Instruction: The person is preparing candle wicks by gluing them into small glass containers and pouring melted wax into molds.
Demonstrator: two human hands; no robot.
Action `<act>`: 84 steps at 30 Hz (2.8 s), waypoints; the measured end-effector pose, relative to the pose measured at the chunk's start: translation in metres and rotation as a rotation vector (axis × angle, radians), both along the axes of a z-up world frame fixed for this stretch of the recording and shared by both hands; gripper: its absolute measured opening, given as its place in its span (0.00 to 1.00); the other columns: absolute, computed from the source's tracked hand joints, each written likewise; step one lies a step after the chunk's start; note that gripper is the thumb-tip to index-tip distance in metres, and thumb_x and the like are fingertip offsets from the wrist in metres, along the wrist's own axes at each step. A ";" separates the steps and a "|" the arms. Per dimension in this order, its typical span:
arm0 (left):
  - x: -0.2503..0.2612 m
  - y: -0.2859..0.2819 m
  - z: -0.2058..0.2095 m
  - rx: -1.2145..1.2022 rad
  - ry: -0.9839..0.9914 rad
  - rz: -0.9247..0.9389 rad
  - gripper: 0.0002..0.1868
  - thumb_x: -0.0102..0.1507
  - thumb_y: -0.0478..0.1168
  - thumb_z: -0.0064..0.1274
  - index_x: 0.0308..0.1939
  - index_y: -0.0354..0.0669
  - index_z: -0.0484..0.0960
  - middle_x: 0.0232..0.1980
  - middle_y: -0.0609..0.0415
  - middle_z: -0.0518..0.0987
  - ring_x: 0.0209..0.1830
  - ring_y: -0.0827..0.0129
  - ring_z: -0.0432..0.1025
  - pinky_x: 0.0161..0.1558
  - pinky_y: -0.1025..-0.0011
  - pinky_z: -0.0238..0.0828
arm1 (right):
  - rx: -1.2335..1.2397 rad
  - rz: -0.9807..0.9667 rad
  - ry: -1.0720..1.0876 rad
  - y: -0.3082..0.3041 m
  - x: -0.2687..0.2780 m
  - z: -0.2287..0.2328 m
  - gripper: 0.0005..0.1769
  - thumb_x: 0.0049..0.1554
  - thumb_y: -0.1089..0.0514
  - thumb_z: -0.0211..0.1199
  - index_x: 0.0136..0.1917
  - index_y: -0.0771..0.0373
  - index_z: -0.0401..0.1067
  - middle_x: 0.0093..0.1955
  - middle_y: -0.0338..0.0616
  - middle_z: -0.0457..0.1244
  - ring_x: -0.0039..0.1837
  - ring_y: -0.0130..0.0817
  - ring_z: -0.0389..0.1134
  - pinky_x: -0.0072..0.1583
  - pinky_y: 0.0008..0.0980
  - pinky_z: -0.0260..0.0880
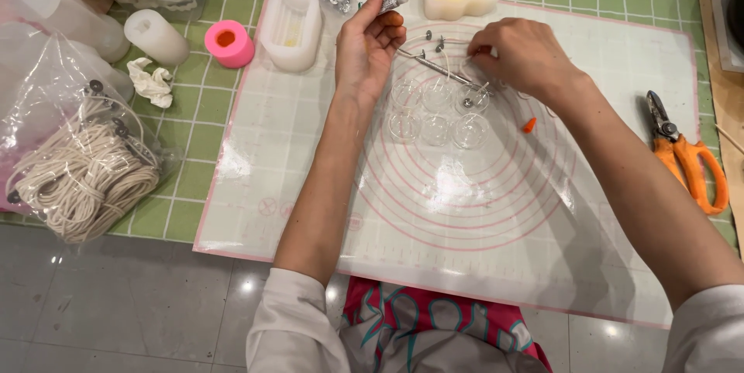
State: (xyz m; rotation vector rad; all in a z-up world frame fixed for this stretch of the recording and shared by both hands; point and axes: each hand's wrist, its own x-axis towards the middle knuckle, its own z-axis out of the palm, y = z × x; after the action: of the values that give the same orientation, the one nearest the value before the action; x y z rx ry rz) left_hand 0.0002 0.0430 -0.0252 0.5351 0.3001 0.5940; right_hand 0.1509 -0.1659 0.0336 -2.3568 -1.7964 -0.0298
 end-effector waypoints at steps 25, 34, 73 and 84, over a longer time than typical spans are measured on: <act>0.006 -0.063 0.029 0.645 -0.035 0.073 0.15 0.68 0.47 0.59 0.45 0.36 0.82 0.35 0.51 0.84 0.32 0.73 0.77 0.40 0.72 0.76 | 0.552 -0.127 1.681 -0.052 -0.006 -0.003 0.07 0.68 0.58 0.60 0.57 0.63 0.73 0.51 0.41 0.66 0.44 0.23 0.58 0.50 0.26 0.62; 0.001 -0.082 0.037 0.802 -0.092 -0.052 0.14 0.69 0.46 0.59 0.44 0.37 0.82 0.37 0.56 0.83 0.34 0.77 0.76 0.37 0.75 0.73 | 0.608 -0.220 2.003 -0.104 -0.035 -0.037 0.11 0.71 0.54 0.58 0.50 0.64 0.71 0.44 0.37 0.64 0.42 0.24 0.54 0.48 0.25 0.58; -0.047 -0.109 0.030 1.729 0.218 0.091 0.13 0.63 0.39 0.64 0.32 0.39 0.74 0.29 0.52 0.74 0.31 0.58 0.66 0.43 0.63 0.58 | 0.324 -0.252 0.919 -0.106 -0.090 -0.018 0.08 0.64 0.62 0.62 0.55 0.66 0.75 0.45 0.36 0.68 0.42 0.18 0.62 0.44 0.22 0.64; -0.046 -0.109 0.028 1.755 0.170 0.147 0.15 0.62 0.39 0.64 0.32 0.38 0.72 0.29 0.51 0.74 0.31 0.58 0.67 0.45 0.62 0.59 | 0.234 -0.190 0.644 -0.095 -0.083 -0.002 0.06 0.62 0.63 0.65 0.52 0.64 0.77 0.43 0.40 0.69 0.39 0.25 0.61 0.42 0.29 0.64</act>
State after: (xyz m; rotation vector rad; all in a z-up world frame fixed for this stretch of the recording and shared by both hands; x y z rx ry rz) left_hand -0.0462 -0.0658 0.0029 2.2681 -0.1151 0.8648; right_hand 0.0678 -0.2612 0.0312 -2.0379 -1.1918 0.4197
